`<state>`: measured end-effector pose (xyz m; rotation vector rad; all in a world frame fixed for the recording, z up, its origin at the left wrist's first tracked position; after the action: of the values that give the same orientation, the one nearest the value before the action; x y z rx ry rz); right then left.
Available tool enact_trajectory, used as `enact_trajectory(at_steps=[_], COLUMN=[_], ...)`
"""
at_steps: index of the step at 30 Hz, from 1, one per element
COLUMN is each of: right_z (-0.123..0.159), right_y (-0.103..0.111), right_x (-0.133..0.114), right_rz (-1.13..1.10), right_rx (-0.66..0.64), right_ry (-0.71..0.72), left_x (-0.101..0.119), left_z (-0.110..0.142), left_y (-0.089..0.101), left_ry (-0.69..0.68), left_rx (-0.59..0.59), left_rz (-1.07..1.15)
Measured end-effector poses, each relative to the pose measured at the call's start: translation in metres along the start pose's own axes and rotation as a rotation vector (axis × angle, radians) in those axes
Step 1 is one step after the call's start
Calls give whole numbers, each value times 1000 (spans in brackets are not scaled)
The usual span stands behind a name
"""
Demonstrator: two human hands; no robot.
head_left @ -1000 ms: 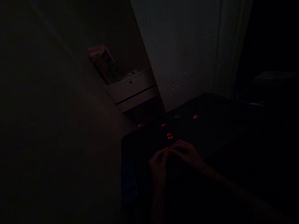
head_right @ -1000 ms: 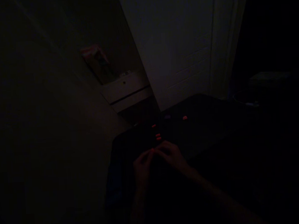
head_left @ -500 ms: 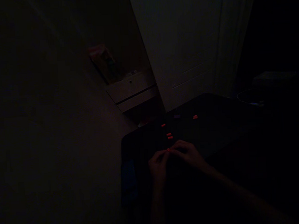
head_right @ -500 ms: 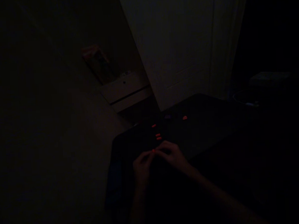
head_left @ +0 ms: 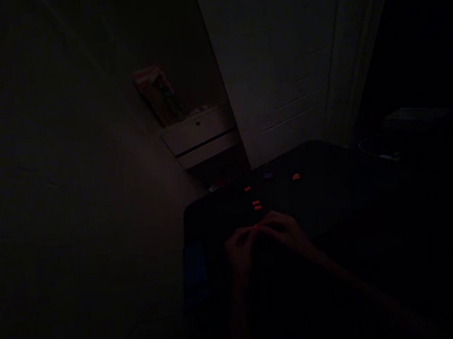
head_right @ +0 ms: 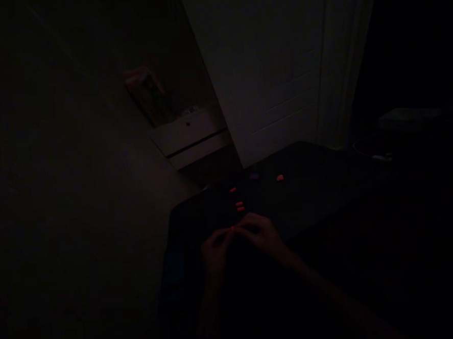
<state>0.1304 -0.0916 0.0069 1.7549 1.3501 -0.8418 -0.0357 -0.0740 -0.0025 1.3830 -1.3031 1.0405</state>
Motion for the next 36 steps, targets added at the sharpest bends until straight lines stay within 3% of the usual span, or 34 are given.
enact_trajectory(at_steps=[36], right_z=[4], right_y=[-1], right_x=[-3], right_rz=[85], right_rx=[0], right_ry=[115], left_x=[5], left_z=[1], left_y=[0], left_ry=[-43], left_rx=[10], left_rz=[-10])
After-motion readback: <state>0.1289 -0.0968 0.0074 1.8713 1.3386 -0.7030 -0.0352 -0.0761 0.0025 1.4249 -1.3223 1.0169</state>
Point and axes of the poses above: each hand's wrist, its own z-axis away from the middle knuckle, its own y-axis out of the back of the hand, x = y × z, the point moved 5 cm from there along -z, towards the middle knuckle, and after that the axes turned 1 degree about z, right-handed, at the moved point
